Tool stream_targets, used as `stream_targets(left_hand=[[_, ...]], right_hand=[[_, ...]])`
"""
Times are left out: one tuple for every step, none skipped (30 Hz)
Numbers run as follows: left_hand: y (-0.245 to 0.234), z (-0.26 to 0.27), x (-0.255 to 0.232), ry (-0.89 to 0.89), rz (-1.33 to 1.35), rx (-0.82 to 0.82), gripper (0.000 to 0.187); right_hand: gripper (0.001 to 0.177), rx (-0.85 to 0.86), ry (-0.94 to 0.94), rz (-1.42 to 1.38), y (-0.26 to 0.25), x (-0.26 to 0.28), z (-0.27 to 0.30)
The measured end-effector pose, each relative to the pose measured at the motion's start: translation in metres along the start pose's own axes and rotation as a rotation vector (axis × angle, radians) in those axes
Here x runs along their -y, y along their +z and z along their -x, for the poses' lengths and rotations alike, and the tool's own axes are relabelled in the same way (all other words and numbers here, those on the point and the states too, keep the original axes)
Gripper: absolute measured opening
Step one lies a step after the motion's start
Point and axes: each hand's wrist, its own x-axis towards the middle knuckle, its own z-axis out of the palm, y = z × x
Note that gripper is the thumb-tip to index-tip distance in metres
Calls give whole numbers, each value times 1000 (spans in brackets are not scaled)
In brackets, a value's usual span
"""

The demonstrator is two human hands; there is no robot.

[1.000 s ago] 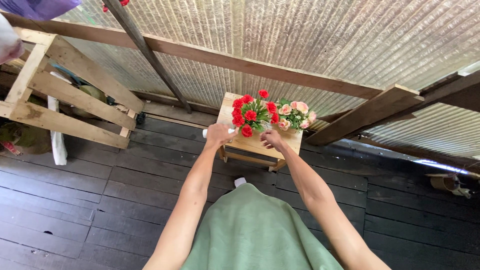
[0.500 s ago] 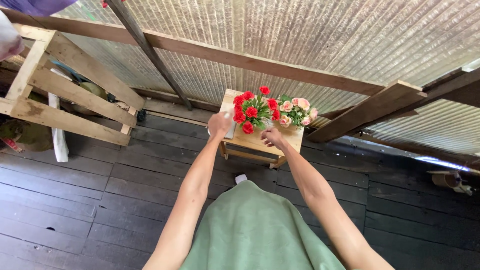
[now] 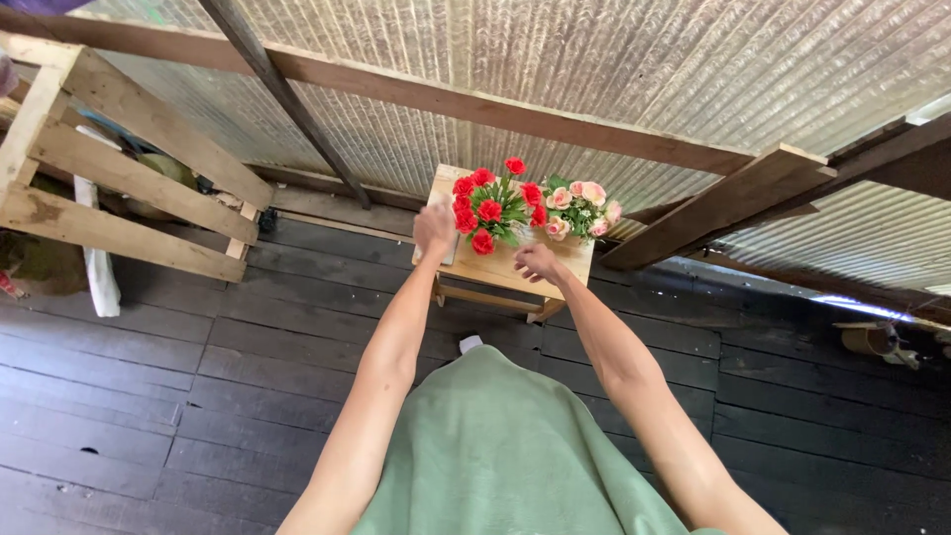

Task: The person is spraying water on two vases of flowers on a small wooden table.

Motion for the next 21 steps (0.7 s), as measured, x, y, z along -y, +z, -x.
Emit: stream_targets(left_hand=[[-6,4,-6,-5,0,2,51],[-11,7,-13,-198,458,-69,59],[-17,10,-20,-392,915,-142,72],[-13,6,-16,-393,916,-143,72],[-9,1,-12,-337,790,-111,68],[-5,-5,-9,-280,665,-78,65],[-6,-3,-11,-280,667,-80,65],[-7,1,-8,-70,330,44,61],[-7,4,-6,138,-10,168,62],[-15,14,-1,129,-8,166,62],[-24,24,3,349,-241,266,77],[-33,33,6,572,-477,363,91],[-28,31,12,565,-477,361,91],[-24,28,16,562,-497,338,81],[-19,25,20,559,-518,314,71],[-25,33,15,564,-518,315,71],[-32,40,11,356,-349,244,65],[-38,49,7,146,-179,174,59],[-25,39,12,149,-179,178,59],[-14,27,16,-67,45,69,64],[-3,15,21,-282,270,-42,69]], right_hand=[[27,3,3,3,1,0,0],[27,-4,11,-8,1,0,1],[28,-12,20,-19,0,1,1],[28,-10,19,-17,2,-1,1],[27,-2,14,-15,3,-2,1],[27,5,7,-13,4,-3,1],[27,5,6,-12,2,-2,0],[27,8,5,-7,4,-2,0],[27,11,4,-3,5,-3,0],[27,18,4,3,5,-3,-1],[28,25,12,-3,6,-3,-3],[29,30,19,-12,6,-1,-5],[29,36,17,-9,6,0,-4],[28,26,6,-21,5,2,-3],[28,16,-4,-33,3,3,-3],[28,12,-3,-36,5,3,-4],[29,15,-1,-48,7,4,-5],[30,20,3,-60,9,2,-5],[30,17,6,-61,11,-4,-7],[30,29,-4,-67,13,-7,-11],[30,42,-14,-73,16,-10,-14]])
